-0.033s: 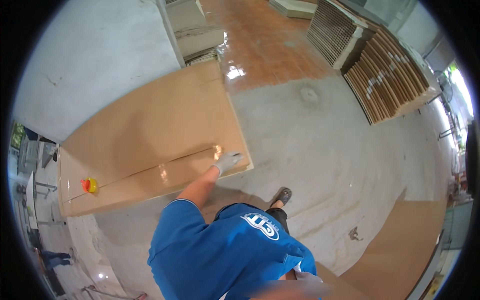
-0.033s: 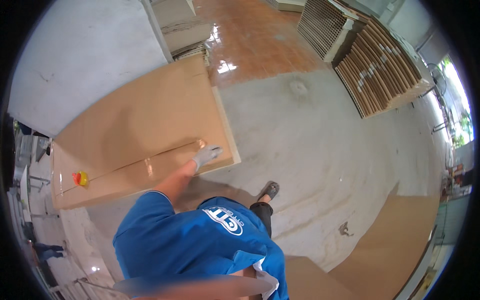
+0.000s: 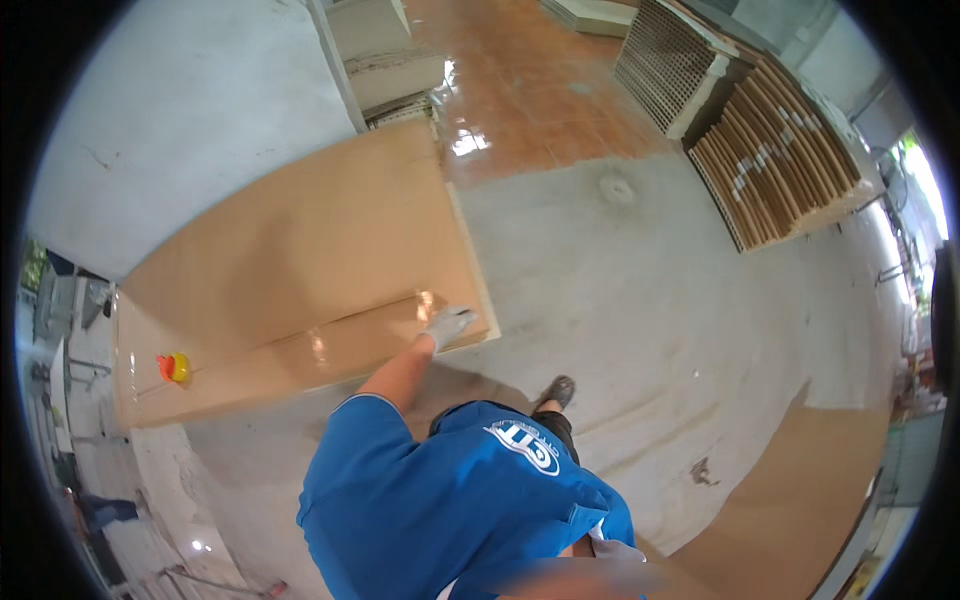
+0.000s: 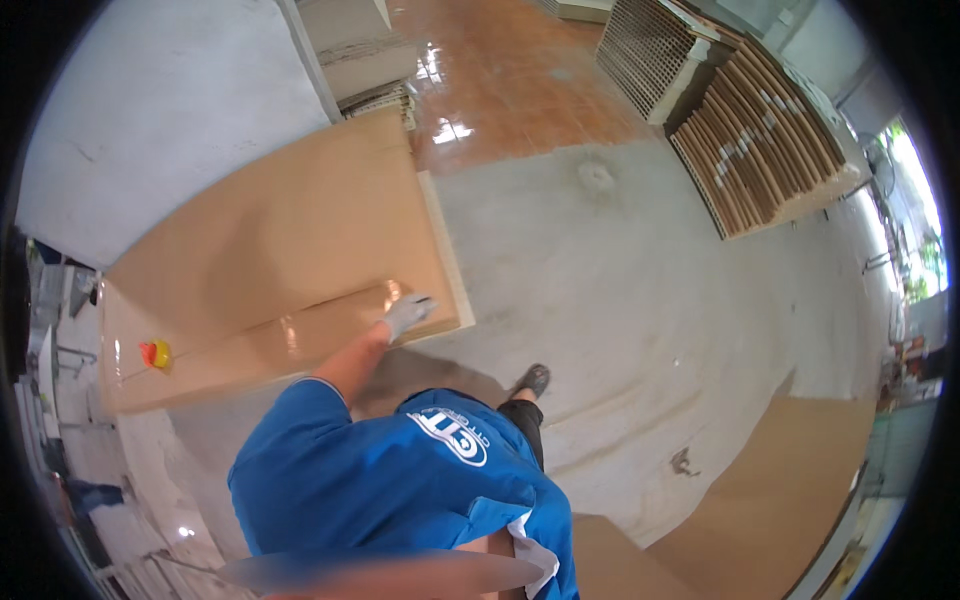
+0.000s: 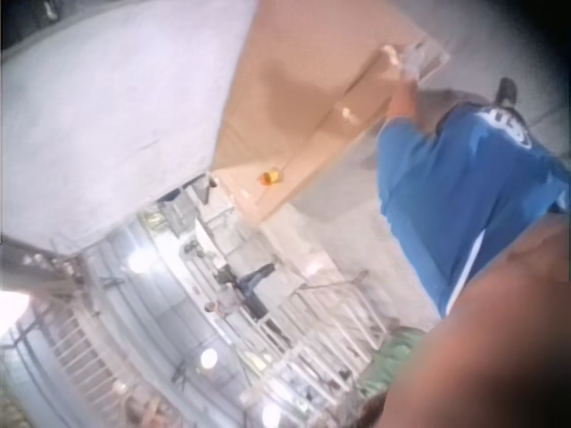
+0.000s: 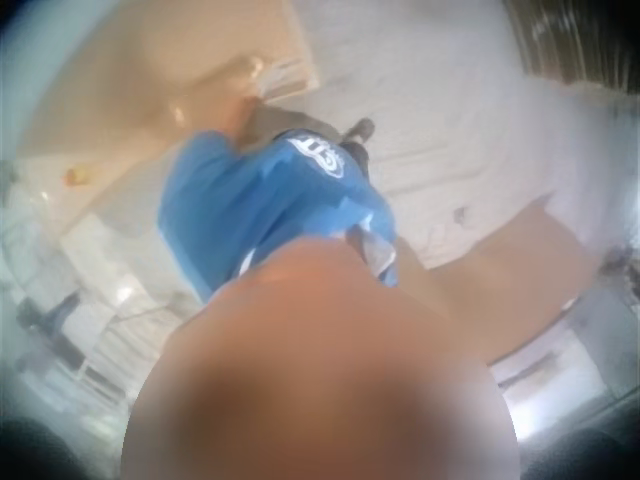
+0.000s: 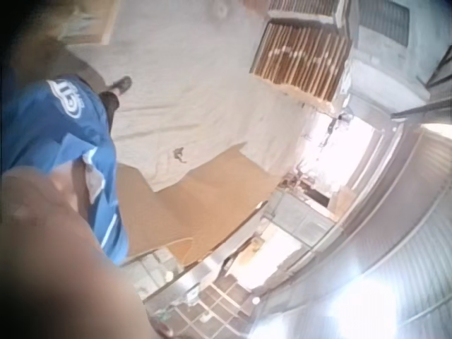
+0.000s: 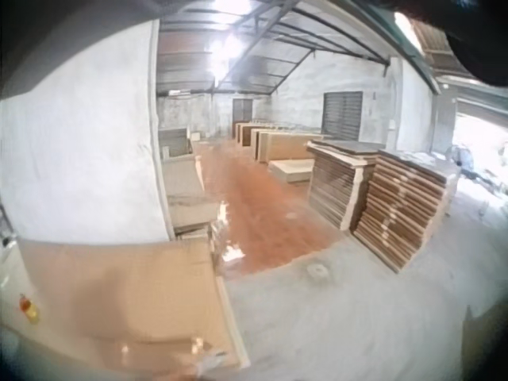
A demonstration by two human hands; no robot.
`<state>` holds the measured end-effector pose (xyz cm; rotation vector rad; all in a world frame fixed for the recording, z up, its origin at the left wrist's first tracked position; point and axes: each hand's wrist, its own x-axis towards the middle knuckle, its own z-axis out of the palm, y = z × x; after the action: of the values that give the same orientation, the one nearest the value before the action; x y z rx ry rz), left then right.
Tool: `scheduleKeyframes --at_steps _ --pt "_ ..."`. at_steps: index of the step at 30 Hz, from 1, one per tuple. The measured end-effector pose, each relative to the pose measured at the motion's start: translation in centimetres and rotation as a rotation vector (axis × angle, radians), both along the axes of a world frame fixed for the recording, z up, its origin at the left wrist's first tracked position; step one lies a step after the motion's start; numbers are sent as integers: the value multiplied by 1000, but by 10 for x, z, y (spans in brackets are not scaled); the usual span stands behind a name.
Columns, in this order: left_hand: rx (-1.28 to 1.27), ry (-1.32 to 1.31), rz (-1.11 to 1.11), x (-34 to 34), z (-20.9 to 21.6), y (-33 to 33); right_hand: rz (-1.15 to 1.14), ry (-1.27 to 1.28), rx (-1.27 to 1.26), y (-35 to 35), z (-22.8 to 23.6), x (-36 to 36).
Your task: The person picks up and folds large corrugated cardboard sheets, then carries them across the room. They place a sheet on a table and smooth it with both hands. The person continues to fold and stack cardboard pieces on the floor.
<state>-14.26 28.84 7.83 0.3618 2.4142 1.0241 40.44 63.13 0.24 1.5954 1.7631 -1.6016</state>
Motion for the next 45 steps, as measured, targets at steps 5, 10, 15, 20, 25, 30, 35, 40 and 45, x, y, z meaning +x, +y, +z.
scheduleKeyframes --at_steps 5,10,15,20,25,30,35,40,45 --pt "-485 -282 -49 43 -54 23 -84 105 177 222 33 -155" --pt "-52 -746 459 41 -43 65 129 182 443 419 96 -410" --pt "-162 -914 507 -50 -67 92 363 406 485 445 122 -660" --pt "-447 -500 111 -255 -80 104 578 268 201 369 59 -784" --pt "54 -72 650 -484 -11 130 1351 217 70 346 29 -816" --pt "229 124 560 -661 59 174 821 -54 -81 391 2 -920" --pt "542 -6 826 -782 80 214 979 -19 43 470 -61 -1074" --pt "658 -75 1045 -887 91 226 841 77 21 514 -38 -1361" --pt "596 -34 1154 -935 62 213 1238 314 360 408 67 -1671"
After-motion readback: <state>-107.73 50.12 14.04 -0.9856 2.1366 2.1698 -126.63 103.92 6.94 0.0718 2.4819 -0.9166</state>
